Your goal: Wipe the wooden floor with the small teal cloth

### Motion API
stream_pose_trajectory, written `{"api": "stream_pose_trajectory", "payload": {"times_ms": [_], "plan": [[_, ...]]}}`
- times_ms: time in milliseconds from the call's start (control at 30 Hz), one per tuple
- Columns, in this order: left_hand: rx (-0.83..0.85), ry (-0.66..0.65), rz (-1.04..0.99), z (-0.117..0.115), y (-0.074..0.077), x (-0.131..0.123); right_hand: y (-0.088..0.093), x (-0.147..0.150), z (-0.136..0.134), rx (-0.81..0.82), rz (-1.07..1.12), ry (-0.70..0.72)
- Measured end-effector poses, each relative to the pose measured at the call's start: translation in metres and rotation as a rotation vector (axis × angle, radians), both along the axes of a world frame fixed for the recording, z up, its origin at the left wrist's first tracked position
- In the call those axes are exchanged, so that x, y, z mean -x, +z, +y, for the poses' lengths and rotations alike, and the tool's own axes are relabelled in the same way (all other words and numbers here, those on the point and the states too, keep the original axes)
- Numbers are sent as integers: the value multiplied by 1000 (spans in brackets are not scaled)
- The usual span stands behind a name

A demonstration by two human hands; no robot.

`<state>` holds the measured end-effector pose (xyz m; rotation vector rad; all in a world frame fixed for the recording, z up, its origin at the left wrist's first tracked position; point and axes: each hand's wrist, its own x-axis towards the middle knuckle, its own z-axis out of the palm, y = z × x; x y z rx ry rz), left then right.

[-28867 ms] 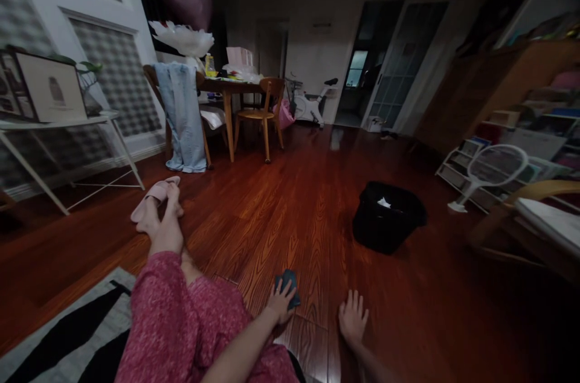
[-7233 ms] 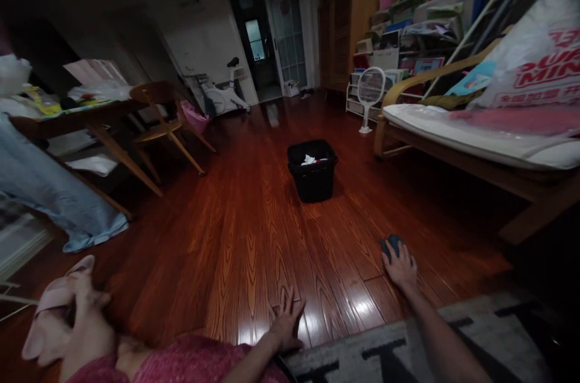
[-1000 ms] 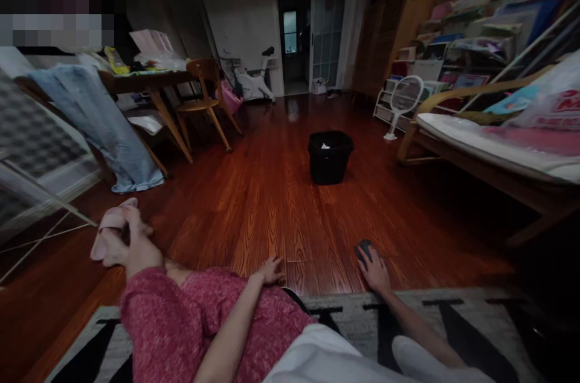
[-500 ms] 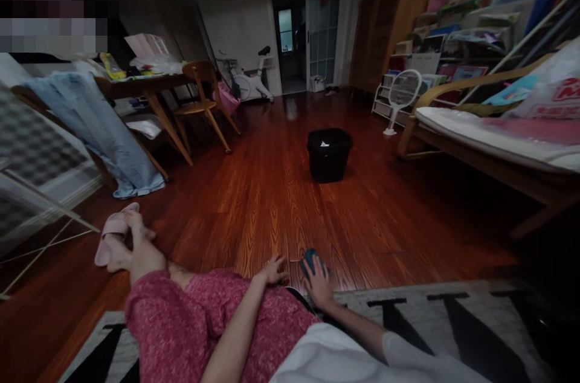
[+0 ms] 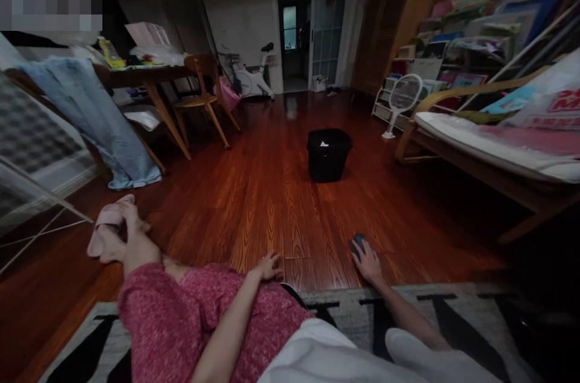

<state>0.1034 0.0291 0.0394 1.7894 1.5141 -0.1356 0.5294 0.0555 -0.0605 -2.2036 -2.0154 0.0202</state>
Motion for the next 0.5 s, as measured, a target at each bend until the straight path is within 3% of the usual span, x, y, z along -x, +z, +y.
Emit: {"api": "stream_pose_trajectory", "payload": {"times_ms": [100, 167, 233, 333, 500], "plan": [[15, -1, 3, 1, -2, 0, -13, -28, -22, 5, -14, -234], [21, 0, 6, 2, -2, -1, -21, -18, -36, -8, -8, -331], [28, -5, 21, 2, 0, -2, -26, 11, -46, -23, -4, -353], [37, -12, 43, 1, 2, -2, -25, 76, -58, -5, 14, -200], [10, -7, 22, 1, -2, 0, -14, 189, -67, 9, 111, 318]]}}
